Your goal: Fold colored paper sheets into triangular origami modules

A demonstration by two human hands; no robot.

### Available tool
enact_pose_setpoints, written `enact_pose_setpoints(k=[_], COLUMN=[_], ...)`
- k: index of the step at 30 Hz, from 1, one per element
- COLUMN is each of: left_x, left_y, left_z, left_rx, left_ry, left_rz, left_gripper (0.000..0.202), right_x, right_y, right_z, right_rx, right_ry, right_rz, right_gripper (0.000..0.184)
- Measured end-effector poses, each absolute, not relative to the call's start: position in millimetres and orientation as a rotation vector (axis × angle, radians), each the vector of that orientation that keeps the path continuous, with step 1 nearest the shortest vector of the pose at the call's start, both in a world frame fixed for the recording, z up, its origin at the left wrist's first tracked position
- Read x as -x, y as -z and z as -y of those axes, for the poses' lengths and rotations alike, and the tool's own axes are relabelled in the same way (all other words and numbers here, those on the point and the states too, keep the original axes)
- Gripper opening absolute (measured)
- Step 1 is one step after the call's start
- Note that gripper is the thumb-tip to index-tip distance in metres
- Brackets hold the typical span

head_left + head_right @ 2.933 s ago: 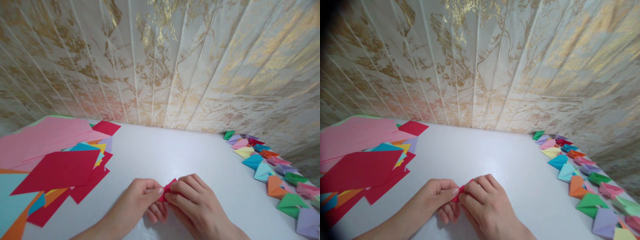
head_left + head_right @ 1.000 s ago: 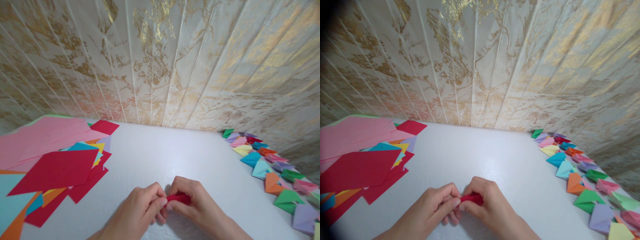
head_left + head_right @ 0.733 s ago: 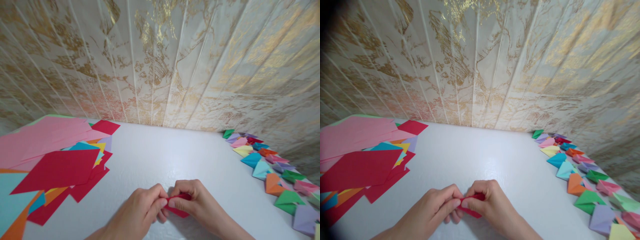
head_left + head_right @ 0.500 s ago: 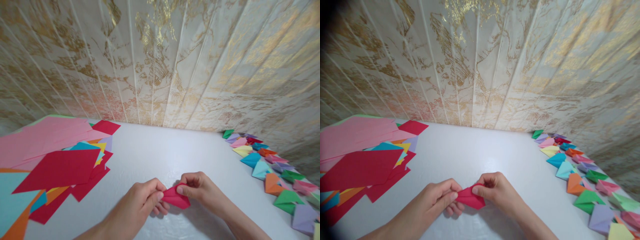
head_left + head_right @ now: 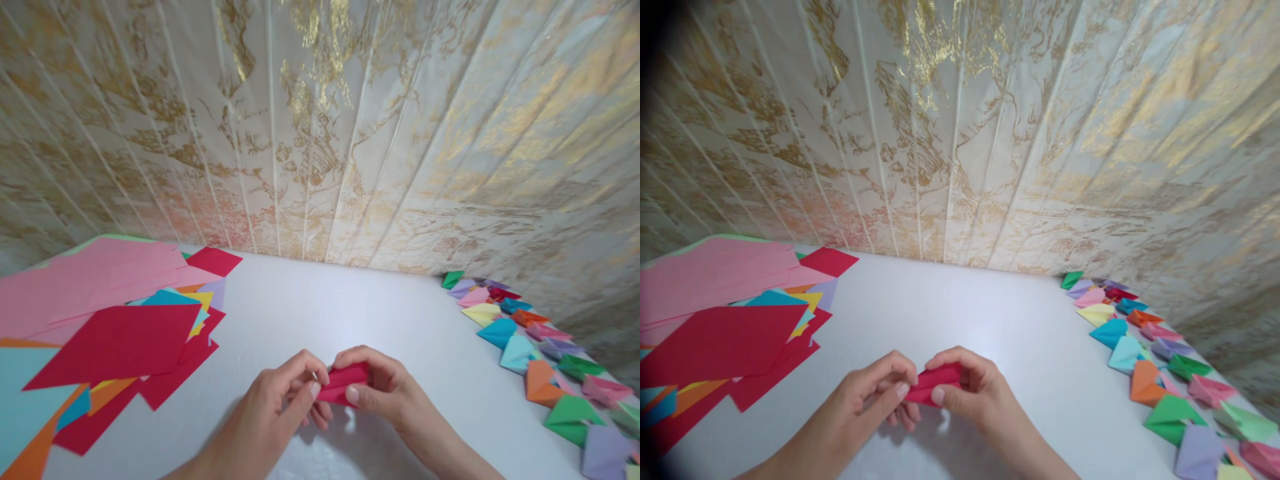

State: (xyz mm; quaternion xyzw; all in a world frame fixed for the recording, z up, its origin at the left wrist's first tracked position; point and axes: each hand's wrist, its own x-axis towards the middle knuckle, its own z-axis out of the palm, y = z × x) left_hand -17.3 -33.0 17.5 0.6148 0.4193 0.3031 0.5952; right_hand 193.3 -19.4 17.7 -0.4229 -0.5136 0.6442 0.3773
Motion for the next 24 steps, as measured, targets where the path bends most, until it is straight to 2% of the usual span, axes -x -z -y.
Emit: enact_pose_setpoints(k=[5, 10, 14, 18, 24], left_x=[17, 17, 15, 13, 9], left_y=[-12, -17, -13, -4, 2], left_z=[35, 35, 35, 34, 31], left_rx=[-1.462, -1.462, -1.527, -1.65, -1.64], left_ry=[-0.706, -0.702, -0.735, -0.852, -0.989], left_rz=[-1.023, -1.033, -1.038, -1.205, -1.253], left_gripper=[0.028, 0.019, 0.02, 0.007, 0.005], right_x=[-191, -185, -177, -175, -173], right_y=[-7, -5, -4, -8, -11], right_z=[22, 24, 28, 32, 36], right_rx=[1.116, 1.033, 1.067, 1.194, 1.218], right_ry=[-1.633, -1.653, -1.689, -1.519, -1.292], right_rz=[1.247, 1.313, 1.195, 1.215, 1.39], right_gripper=[0.041, 0.031, 0.032, 0.027, 0.015])
